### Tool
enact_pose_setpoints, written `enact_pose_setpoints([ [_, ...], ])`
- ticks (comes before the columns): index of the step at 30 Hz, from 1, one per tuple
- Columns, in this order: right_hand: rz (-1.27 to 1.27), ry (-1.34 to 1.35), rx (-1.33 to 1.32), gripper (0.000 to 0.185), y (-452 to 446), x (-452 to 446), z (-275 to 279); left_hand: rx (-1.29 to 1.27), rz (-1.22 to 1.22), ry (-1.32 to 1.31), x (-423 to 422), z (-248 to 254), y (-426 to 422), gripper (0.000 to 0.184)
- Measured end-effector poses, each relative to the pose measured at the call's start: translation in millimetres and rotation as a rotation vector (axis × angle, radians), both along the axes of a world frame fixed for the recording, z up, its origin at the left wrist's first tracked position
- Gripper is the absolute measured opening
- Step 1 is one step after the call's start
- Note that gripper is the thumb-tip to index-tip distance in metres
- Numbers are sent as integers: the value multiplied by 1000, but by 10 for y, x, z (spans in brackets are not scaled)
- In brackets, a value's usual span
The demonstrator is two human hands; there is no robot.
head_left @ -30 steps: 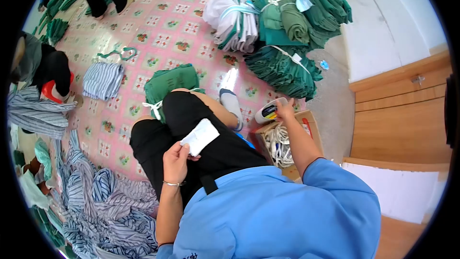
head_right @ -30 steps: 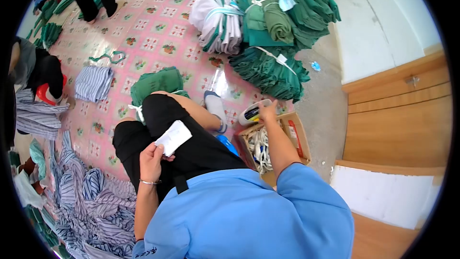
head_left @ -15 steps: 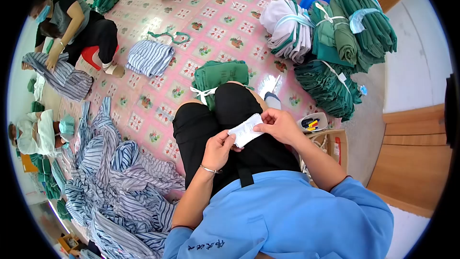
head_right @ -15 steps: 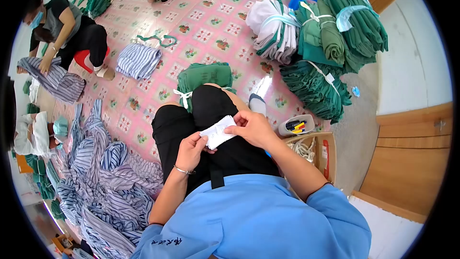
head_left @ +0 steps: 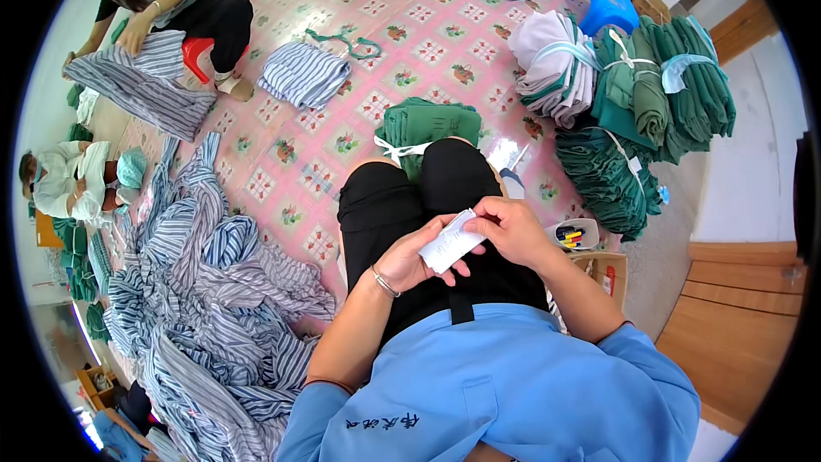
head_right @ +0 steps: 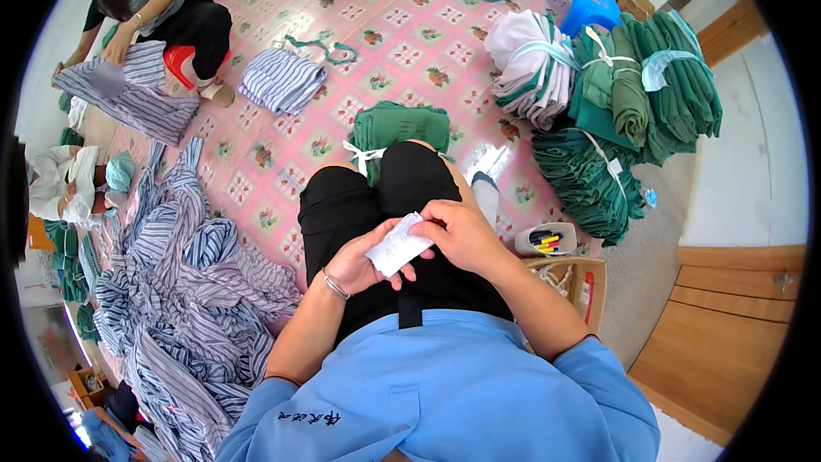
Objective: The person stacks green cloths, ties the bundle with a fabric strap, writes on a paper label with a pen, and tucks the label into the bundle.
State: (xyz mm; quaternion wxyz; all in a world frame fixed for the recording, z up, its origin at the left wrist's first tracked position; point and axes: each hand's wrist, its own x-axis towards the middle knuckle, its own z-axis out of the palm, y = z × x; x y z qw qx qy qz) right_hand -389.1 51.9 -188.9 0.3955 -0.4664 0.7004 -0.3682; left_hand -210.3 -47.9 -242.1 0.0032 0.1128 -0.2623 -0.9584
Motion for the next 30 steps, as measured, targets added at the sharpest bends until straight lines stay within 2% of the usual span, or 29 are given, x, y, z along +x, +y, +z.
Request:
enact_pose_setpoints([
  [2, -29, 54, -99, 12, -3, 31, -73, 65, 41, -3, -6, -21, 18, 57],
  [3, -128, -24, -156, 16, -25, 96, -54, 83, 70, -3, -13, -70, 15, 55],
  [6, -171, 253, -301, 22, -54, 151, -12, 91, 205, -69, 3, -149, 21, 51],
  [8, -81, 378, -317, 26, -38, 141, -139, 81, 231, -76, -14, -148, 16, 52],
  [13, -116, 371, -319, 27, -50, 208, -189, -22, 227, -76, -19, -145, 59, 51],
  [17, -142, 441, -315, 31, -51, 262, -211, -24, 233, -92, -24, -183, 64, 49],
  [23, -178, 476, -368, 28, -56, 278, -263, -45, 240, -80, -30, -203, 75, 48],
  [30, -231, 369, -317, 26, -70, 299, -198, -61, 244, -67, -36, -188, 82, 49],
])
